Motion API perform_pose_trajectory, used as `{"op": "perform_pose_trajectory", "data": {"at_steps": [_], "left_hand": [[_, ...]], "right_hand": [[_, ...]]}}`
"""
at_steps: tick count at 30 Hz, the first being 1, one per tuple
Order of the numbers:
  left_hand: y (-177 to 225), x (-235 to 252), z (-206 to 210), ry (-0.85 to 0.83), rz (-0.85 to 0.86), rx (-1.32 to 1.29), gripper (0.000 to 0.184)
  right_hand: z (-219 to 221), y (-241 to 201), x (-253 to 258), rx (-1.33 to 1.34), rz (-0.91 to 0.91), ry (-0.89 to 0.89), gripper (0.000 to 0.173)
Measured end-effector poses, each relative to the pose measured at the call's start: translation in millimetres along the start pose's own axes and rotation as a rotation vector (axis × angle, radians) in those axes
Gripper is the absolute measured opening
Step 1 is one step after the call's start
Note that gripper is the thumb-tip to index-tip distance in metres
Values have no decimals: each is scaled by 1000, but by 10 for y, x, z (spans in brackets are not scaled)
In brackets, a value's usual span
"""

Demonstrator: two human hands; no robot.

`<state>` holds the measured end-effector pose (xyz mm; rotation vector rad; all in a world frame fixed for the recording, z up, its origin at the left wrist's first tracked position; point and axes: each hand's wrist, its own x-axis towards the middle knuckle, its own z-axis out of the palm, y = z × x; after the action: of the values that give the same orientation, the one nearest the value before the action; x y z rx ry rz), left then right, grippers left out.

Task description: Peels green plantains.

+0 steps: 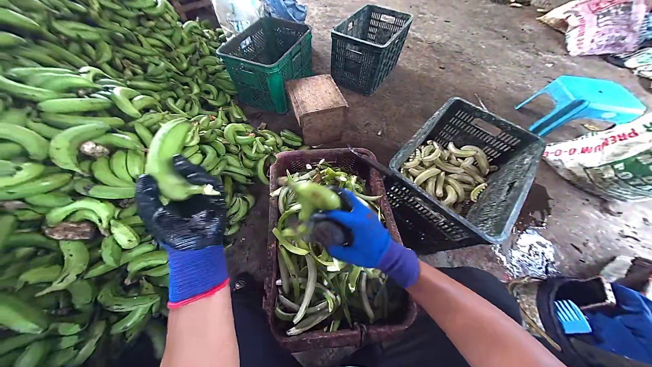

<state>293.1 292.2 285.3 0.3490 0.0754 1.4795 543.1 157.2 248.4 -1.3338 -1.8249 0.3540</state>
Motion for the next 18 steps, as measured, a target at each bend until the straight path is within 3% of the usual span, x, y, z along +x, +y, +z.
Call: {"op": "perform_pose_trajectory", "data": {"at_steps": [2,5,7,10,11,12,14,16,18], "left_hand": [[-176,-73,32,29,-29,140,50],[-499,-221,141,57,-76,341,42],[-686,-342,161,65,-115,492,40],[-881,-598,163,-9,-201,906,48],[-894,-655,195,-62,-221,1043,54],[-871,-680,219,-148,-223,1131,60],[-772,-650,226,-308,-221,1183,70],[-688,-606,205,-325,-238,1240,73],[-674,-578,155,-260,-236,1371,63]], "right_hand": [[-137,95,121,-80,69,43,42],[-227,176,301,-166,201,-94,47],[-167,116,300,81,316,-134,47],[-42,-23,231,830,488,-50,48],[-36,-44,219,941,492,-8,46],[-62,-48,210,911,486,39,43],[-207,-14,225,595,392,43,41],[-348,20,265,249,304,-56,45],[-352,22,288,58,302,-137,49]]}}
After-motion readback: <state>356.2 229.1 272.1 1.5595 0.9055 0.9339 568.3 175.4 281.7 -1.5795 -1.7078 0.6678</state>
